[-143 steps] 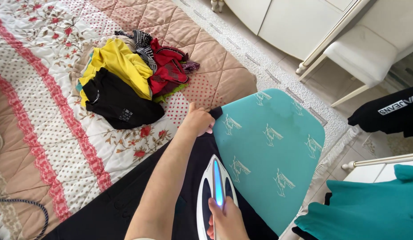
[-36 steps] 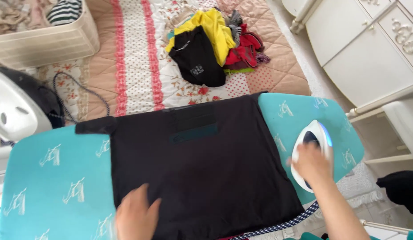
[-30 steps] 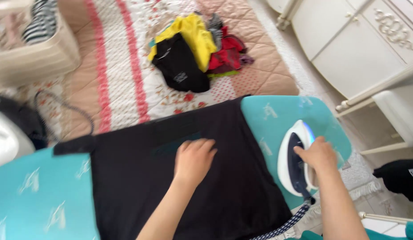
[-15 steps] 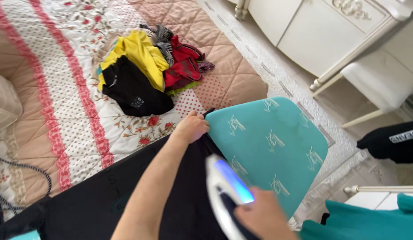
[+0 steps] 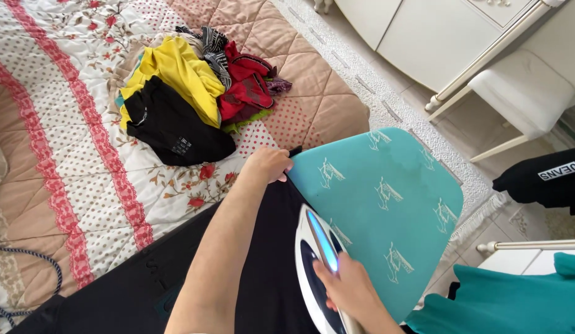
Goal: Ironing a black t-shirt on an ironing board.
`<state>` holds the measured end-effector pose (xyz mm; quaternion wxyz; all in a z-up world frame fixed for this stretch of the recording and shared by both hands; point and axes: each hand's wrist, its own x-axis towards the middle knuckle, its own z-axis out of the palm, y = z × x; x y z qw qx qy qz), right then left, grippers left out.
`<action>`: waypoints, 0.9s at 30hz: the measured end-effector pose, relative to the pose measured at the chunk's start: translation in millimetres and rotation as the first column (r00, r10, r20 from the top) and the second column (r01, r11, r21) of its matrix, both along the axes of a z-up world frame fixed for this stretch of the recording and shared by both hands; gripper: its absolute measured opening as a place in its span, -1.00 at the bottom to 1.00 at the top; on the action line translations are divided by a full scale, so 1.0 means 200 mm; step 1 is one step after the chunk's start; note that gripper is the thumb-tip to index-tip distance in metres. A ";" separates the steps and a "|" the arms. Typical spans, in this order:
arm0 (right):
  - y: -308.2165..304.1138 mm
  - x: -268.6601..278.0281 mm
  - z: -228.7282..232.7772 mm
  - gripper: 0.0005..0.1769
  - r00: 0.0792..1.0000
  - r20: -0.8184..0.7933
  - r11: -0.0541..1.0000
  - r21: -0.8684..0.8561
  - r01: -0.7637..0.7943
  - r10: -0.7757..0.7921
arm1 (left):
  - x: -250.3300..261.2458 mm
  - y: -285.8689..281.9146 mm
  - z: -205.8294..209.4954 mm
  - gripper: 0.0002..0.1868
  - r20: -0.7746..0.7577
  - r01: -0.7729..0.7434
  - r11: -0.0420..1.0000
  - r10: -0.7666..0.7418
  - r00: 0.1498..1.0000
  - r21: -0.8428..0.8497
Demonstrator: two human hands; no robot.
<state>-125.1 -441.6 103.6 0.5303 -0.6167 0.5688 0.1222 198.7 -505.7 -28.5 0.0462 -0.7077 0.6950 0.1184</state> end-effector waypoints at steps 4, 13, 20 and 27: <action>-0.06 0.19 0.06 -0.63 0.999 0.029 0.998 -0.050 -0.023 0.024 | 0.06 -0.03 -0.07 -0.81 -0.141 0.000 1.000 -0.001 0.990 -0.005; -0.04 0.25 -0.02 -0.59 0.980 -0.076 0.979 -0.078 -0.188 0.183 | 0.21 -0.08 -0.19 -0.71 -0.507 -0.071 0.994 0.018 0.862 -0.086; -0.16 0.47 -0.09 -0.41 0.963 0.008 0.941 -0.212 -0.263 0.271 | 0.08 0.22 0.14 -0.65 -0.582 -0.415 0.879 0.215 0.785 -0.235; -0.35 0.06 -0.12 -0.62 0.999 -0.018 0.987 -0.157 0.032 -0.035 | -0.23 1.33 0.43 -0.58 -0.547 -0.712 0.541 0.464 0.696 -0.447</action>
